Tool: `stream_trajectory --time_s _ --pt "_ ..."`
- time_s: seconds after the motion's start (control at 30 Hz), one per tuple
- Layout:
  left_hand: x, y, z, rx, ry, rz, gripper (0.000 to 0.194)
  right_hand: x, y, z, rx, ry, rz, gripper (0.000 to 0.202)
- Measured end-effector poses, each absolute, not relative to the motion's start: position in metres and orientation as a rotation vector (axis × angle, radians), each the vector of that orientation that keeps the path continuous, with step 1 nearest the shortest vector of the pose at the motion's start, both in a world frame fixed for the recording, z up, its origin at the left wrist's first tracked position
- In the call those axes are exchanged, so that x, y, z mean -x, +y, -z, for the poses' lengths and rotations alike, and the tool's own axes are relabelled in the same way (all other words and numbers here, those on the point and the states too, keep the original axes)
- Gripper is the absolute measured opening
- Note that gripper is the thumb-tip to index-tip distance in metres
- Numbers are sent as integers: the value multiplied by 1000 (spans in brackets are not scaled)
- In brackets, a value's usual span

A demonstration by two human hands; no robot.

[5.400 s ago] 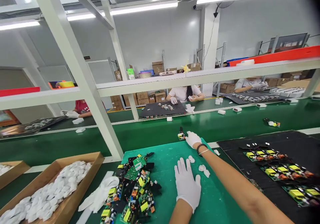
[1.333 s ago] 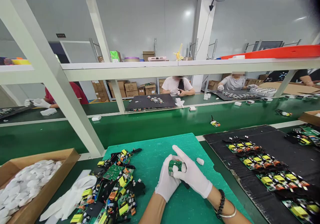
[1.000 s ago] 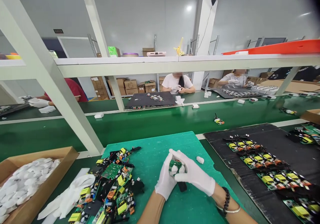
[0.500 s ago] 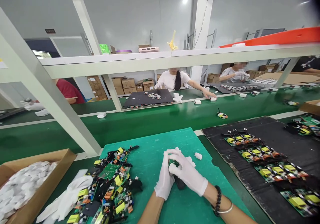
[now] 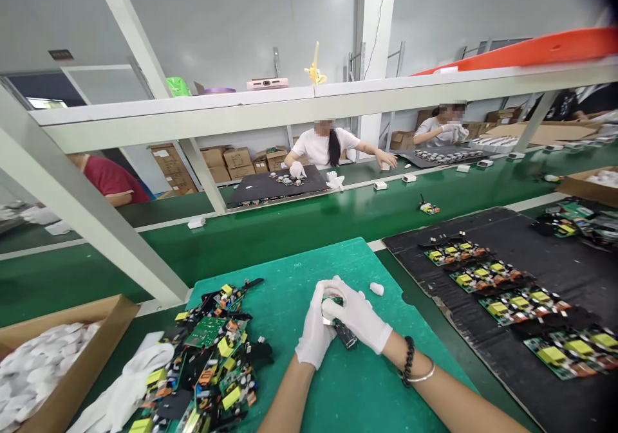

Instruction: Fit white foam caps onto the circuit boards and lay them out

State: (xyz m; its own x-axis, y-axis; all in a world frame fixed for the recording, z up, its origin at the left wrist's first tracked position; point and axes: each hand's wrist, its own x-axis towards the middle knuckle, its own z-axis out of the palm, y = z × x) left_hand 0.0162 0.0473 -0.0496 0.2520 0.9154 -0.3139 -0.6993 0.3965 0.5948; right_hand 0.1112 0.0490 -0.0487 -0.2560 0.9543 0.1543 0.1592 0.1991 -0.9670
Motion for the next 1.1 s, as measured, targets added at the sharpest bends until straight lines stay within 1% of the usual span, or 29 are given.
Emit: stream_trajectory --time_s 0.1,0.27,0.37,0.47,0.57,0.63,0.7,0.77,0.83,0.9,1.0,1.1 --pt "-15 47 51 -360 700 -1111 37 -112 46 43 1075 -1651 -1199 36" --pt "-8 46 55 -395 744 -1110 41 -115 43 29 1043 -1653 -1471 38" --pt "-6 45 54 -429 766 -1083 44 -120 42 21 1029 -1681 -1497 36" --pt "-6 43 51 -498 769 -1030 49 -127 42 14 1050 -1714 -1522 41" --pt "-6 43 52 -512 819 -1018 50 -133 46 13 949 -1736 -1597 44" --pt "-7 43 53 -508 827 -1028 49 -132 49 19 855 -1703 -1564 40" --pt "-10 45 55 -534 760 -995 49 -129 52 29 820 -1634 -1463 34" --pt "-13 46 57 -561 689 -1011 49 -124 51 39 875 -1565 -1364 29" --pt "-15 46 57 -575 659 -1094 43 -120 48 45 981 -1514 -1292 27" --pt "-17 46 56 -600 638 -1132 40 -119 47 47 1050 -1495 -1292 28" --pt "-16 45 54 -629 627 -1021 48 -122 50 46 945 -1557 -1388 33" --pt "-12 45 53 -567 672 -965 54 -125 55 43 805 -1636 -1375 29"
